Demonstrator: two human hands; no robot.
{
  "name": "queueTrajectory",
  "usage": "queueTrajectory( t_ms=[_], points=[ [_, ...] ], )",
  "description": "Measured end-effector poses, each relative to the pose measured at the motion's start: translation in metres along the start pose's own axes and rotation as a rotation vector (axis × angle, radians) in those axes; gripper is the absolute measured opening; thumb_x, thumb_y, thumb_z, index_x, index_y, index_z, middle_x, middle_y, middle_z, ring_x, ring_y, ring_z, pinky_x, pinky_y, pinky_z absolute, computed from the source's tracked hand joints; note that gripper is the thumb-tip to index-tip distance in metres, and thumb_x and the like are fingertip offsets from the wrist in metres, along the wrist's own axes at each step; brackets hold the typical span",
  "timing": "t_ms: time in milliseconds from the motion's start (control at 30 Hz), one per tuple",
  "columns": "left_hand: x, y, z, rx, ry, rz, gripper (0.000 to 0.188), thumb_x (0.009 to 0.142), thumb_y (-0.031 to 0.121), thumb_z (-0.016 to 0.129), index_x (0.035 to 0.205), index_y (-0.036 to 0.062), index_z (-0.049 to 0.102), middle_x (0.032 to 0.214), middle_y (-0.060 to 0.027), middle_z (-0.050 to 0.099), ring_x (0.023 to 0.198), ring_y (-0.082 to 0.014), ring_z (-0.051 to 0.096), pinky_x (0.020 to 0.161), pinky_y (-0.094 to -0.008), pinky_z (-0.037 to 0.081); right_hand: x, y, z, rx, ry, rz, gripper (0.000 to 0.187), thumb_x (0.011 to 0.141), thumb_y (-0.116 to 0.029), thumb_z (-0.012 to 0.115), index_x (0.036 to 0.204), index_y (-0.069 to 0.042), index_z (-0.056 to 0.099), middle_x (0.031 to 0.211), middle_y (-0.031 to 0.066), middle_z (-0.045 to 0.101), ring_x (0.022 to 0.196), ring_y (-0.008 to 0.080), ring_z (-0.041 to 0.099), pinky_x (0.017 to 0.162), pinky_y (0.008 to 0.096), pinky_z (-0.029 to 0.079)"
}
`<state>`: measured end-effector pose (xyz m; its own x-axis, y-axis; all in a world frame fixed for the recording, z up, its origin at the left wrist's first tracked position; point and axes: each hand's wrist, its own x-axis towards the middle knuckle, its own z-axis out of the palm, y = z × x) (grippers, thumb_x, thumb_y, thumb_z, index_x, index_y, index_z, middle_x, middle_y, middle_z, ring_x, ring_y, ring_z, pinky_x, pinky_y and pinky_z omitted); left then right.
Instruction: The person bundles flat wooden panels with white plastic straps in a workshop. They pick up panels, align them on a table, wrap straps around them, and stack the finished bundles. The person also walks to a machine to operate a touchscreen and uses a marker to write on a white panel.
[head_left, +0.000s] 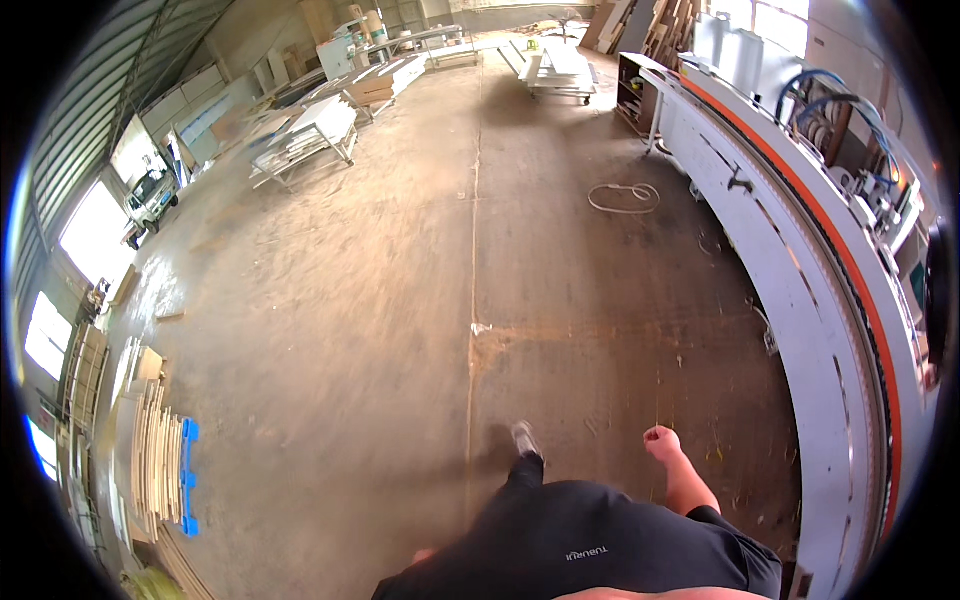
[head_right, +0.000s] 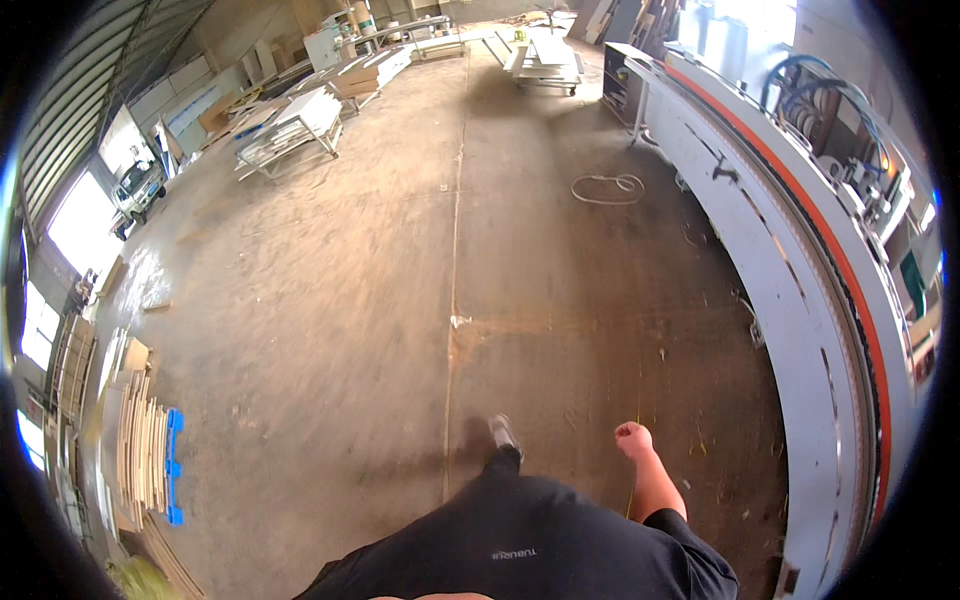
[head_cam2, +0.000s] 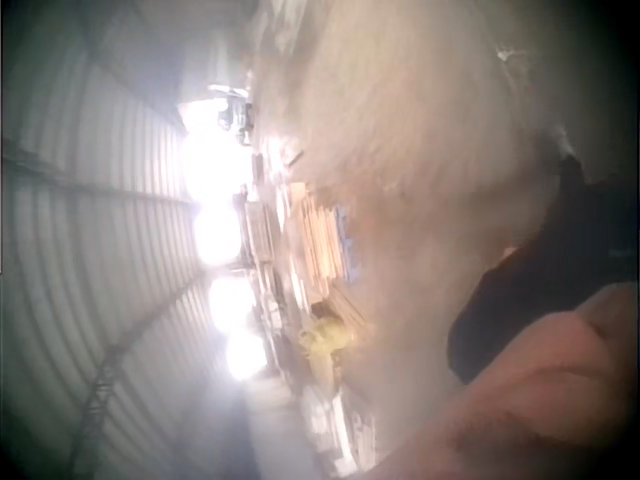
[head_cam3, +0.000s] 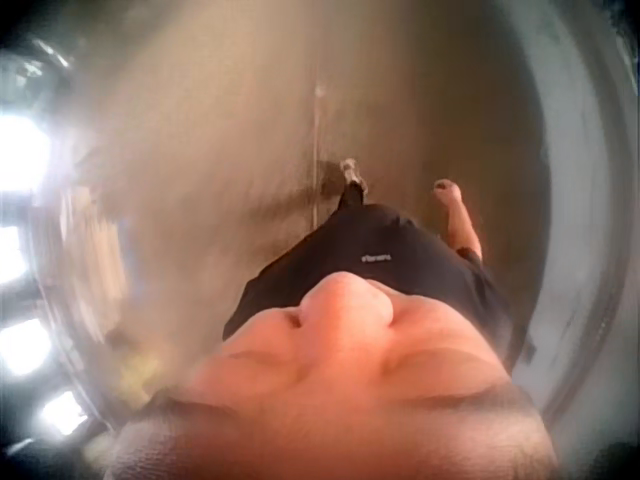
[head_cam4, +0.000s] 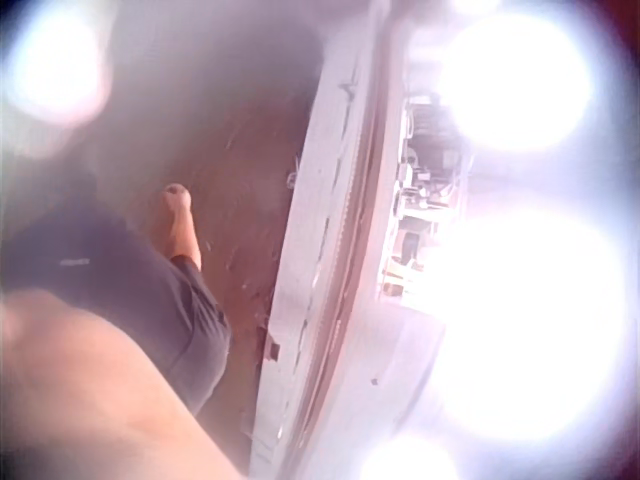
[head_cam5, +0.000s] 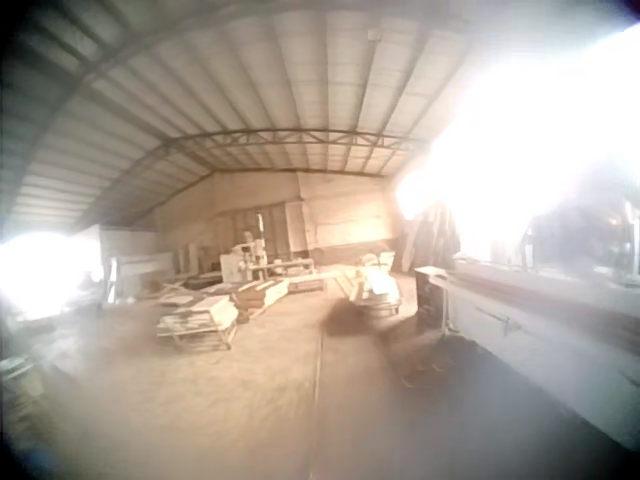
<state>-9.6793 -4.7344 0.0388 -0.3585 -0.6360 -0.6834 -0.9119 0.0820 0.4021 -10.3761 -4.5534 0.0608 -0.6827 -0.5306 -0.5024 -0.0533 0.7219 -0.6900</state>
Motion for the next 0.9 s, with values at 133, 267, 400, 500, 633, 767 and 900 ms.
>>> queueTrajectory(
  t_ms=[133, 267, 400, 500, 633, 767, 900],
  points=[
    [0.194, 0.077, -0.069, 0.291, -0.105, 0.085, 0.026, 0.088, 0.029, 0.066, 0.097, 0.0085, 0.079, 0.096, -0.0178, 0.074, 0.094, -0.0412, 0.069, 0.084, -0.0504, 0.056, 0.099, -0.035, 0.006, -0.375, -0.017, -0.057, 0.026, 0.079, -0.009, 0.073, 0.104, -0.006, 0.077, 0.086, 0.0039, 0.076, 0.076, 0.0140, 0.071, 0.070, 0.0311, 0.057],
    [0.385, 0.239, -0.178, -0.169, -0.019, -0.027, 0.025, 0.087, 0.030, 0.068, 0.099, 0.0101, 0.077, 0.099, -0.0168, 0.075, 0.094, -0.0351, 0.071, 0.083, -0.0462, 0.056, 0.147, -0.131, -0.003, -0.032, -0.380, 0.268, 0.018, 0.087, -0.016, 0.076, 0.102, -0.006, 0.077, 0.088, 0.0040, 0.075, 0.078, 0.0185, 0.071, 0.069, 0.0325, 0.059],
    [0.549, 0.416, -0.311, -0.263, 0.098, 0.397, 0.027, 0.096, 0.035, 0.068, 0.107, 0.0111, 0.074, 0.097, -0.0107, 0.076, 0.090, -0.0226, 0.073, 0.080, -0.0386, 0.055, 0.238, -0.205, 0.005, 0.460, -0.121, 0.336, 0.020, 0.091, -0.022, 0.077, 0.096, -0.002, 0.076, 0.086, 0.0062, 0.073, 0.077, 0.0162, 0.069, 0.067, 0.0329, 0.059],
    [0.632, 0.576, -0.403, -0.165, 0.047, 0.467, 0.025, 0.099, 0.033, 0.066, 0.108, 0.0101, 0.072, 0.095, -0.0099, 0.076, 0.088, -0.0212, 0.072, 0.078, -0.0379, 0.055, 0.326, -0.232, 0.008, 0.503, -0.026, 0.366, 0.015, 0.091, -0.016, 0.076, 0.092, -0.001, 0.075, 0.083, 0.0070, 0.072, 0.077, 0.0156, 0.068, 0.067, 0.0330, 0.057],
    [0.732, 0.702, -0.461, -0.276, 0.064, 0.634, 0.025, 0.100, 0.032, 0.065, 0.113, 0.0110, 0.070, 0.089, -0.0064, 0.074, 0.080, -0.0173, 0.069, 0.074, -0.0349, 0.054, 0.498, -0.119, 0.039, 0.260, -0.142, 0.298, 0.023, 0.086, -0.023, 0.077, 0.093, -0.001, 0.077, 0.087, 0.0068, 0.075, 0.079, 0.0175, 0.070, 0.073, 0.0347, 0.056],
    [0.810, 0.679, -0.463, -0.286, -0.012, 0.252, 0.024, 0.099, 0.031, 0.064, 0.105, 0.0094, 0.072, 0.083, -0.0046, 0.072, 0.077, -0.0175, 0.068, 0.072, -0.0353, 0.054, 0.644, -0.271, -0.006, -0.020, -0.253, 0.185, 0.026, 0.087, -0.028, 0.074, 0.090, -0.002, 0.077, 0.084, 0.0067, 0.075, 0.076, 0.0171, 0.069, 0.070, 0.0348, 0.056],
    [0.849, 0.667, -0.470, -0.154, -0.128, 0.190, 0.031, 0.090, 0.031, 0.072, 0.107, 0.0047, 0.076, 0.103, -0.0149, 0.077, 0.097, -0.0273, 0.073, 0.085, -0.0425, 0.055, 0.825, -0.424, -0.104, -0.047, -0.301, 0.165, 0.023, 0.085, -0.028, 0.068, 0.088, -0.007, 0.078, 0.068, 0.0028, 0.070, 0.065, 0.0151, 0.068, 0.063, 0.0347, 0.057]
  ],
)
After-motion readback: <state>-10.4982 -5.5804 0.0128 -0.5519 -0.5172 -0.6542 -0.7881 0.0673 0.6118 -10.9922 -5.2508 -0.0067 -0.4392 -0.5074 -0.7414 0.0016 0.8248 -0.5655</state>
